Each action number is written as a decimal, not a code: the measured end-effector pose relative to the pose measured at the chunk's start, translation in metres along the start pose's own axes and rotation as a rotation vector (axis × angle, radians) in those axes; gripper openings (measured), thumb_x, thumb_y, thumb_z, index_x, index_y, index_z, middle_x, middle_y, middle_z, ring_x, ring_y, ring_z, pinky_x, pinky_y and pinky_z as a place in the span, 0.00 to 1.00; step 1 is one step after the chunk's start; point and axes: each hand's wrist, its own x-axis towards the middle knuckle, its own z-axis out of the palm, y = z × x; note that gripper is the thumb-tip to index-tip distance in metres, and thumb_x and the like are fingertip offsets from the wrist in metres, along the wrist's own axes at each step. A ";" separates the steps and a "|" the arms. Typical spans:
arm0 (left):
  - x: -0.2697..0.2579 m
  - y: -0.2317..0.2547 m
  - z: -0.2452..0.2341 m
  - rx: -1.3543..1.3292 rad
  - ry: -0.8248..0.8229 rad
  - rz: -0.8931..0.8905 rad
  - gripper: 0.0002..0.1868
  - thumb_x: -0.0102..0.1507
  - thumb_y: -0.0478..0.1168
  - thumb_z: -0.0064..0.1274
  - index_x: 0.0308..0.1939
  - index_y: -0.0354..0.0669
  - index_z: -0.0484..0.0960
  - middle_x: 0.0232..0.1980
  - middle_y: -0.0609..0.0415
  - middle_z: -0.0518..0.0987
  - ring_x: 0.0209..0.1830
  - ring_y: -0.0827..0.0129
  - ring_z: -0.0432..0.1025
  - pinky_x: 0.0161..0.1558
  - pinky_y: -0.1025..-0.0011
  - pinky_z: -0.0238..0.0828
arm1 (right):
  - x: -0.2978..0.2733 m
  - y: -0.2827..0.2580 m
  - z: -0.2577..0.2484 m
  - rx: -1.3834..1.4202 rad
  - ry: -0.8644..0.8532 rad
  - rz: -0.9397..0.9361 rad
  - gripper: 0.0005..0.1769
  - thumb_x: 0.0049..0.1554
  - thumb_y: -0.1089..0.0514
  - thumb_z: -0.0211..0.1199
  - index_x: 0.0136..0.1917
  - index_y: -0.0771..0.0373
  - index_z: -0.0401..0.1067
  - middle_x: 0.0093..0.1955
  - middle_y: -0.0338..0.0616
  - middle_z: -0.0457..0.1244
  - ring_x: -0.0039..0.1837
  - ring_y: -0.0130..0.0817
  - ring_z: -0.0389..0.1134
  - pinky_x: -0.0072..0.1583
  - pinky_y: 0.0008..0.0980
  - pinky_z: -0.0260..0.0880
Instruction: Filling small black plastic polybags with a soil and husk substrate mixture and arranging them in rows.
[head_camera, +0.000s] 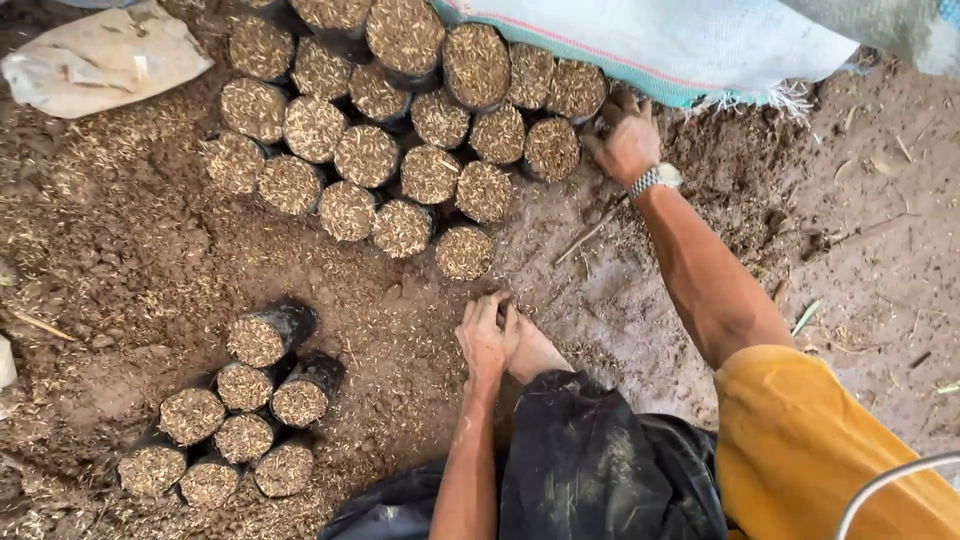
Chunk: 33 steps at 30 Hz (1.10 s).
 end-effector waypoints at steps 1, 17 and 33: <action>-0.002 -0.006 0.004 0.000 0.004 0.002 0.14 0.56 0.33 0.60 0.47 0.41 0.84 0.42 0.55 0.84 0.32 0.70 0.70 0.32 0.75 0.70 | 0.004 0.005 0.015 0.000 0.003 -0.002 0.24 0.65 0.42 0.63 0.62 0.64 0.75 0.62 0.59 0.67 0.59 0.51 0.68 0.76 0.53 0.49; -0.005 -0.019 0.013 0.017 -0.062 -0.031 0.07 0.63 0.38 0.56 0.45 0.51 0.83 0.41 0.55 0.84 0.38 0.57 0.78 0.37 0.63 0.77 | -0.038 0.037 0.030 0.086 0.225 0.089 0.21 0.65 0.39 0.58 0.65 0.47 0.78 0.60 0.48 0.69 0.66 0.54 0.64 0.67 0.53 0.64; 0.009 -0.021 0.043 0.088 -0.189 -0.063 0.07 0.66 0.43 0.56 0.48 0.54 0.83 0.45 0.54 0.85 0.44 0.55 0.80 0.40 0.59 0.79 | -0.045 0.222 0.054 0.167 -0.096 0.533 0.50 0.51 0.31 0.75 0.74 0.64 0.66 0.71 0.65 0.61 0.75 0.58 0.58 0.75 0.52 0.57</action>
